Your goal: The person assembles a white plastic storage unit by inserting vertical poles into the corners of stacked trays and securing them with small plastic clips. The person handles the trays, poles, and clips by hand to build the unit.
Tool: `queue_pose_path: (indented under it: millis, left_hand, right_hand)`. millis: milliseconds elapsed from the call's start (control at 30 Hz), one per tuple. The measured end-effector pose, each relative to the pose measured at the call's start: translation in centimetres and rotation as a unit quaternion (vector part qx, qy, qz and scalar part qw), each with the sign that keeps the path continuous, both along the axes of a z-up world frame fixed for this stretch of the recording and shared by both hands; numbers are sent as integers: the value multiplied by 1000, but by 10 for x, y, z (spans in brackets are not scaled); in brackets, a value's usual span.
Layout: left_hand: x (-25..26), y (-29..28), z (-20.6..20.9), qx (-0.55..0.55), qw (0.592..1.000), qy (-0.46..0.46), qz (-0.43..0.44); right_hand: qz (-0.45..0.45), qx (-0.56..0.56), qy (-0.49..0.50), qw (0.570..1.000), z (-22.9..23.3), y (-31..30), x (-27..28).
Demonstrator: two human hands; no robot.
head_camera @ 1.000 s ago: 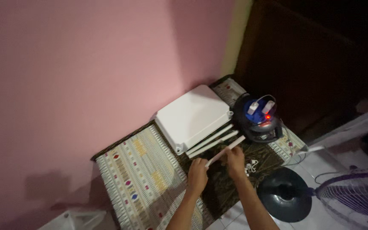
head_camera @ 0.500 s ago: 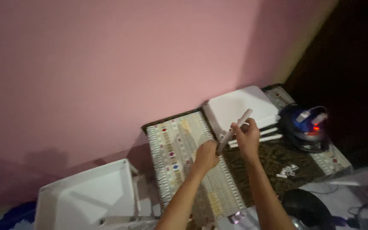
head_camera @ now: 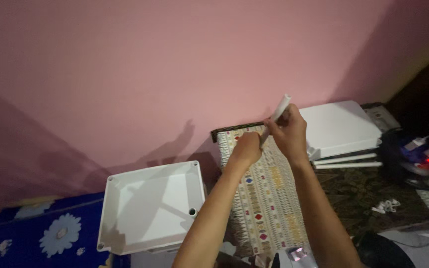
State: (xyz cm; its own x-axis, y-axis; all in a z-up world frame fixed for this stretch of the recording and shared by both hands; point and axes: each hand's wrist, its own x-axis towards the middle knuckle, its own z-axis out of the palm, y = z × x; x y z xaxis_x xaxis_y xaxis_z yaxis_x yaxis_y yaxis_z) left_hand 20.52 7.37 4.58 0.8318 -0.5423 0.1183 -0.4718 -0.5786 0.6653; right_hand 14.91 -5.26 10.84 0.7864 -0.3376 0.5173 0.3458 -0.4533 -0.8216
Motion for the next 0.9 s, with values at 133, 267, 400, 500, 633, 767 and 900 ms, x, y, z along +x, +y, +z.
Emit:
queue_pose_path:
  millis: [133, 267, 400, 500, 633, 767, 900]
  left_hand:
    - [-16, 30, 35, -102, 991, -82, 41]
    - [-45, 48, 76, -220, 966, -68, 114]
    - [-62, 66, 107, -252, 955, -83, 128]
    - [-66, 64, 122, -263, 928, -70, 254]
    - [-70, 72, 125, -257, 932, -75, 245]
    - [-64, 86, 105, -237, 948, -30, 210]
    - [-54, 106, 70, -128, 967, -108, 189]
  right_hand:
    - [20, -17, -6, 1000, 16, 39, 17]
    - [59, -51, -70, 994, 37, 75, 19]
    - [110, -56, -78, 989, 67, 90, 13]
    - [130, -37, -61, 989, 80, 96, 9]
    - [109, -76, -76, 988, 85, 107, 8]
    - [123, -89, -63, 986, 67, 111, 12]
    - [125, -82, -1, 989, 33, 123, 17]
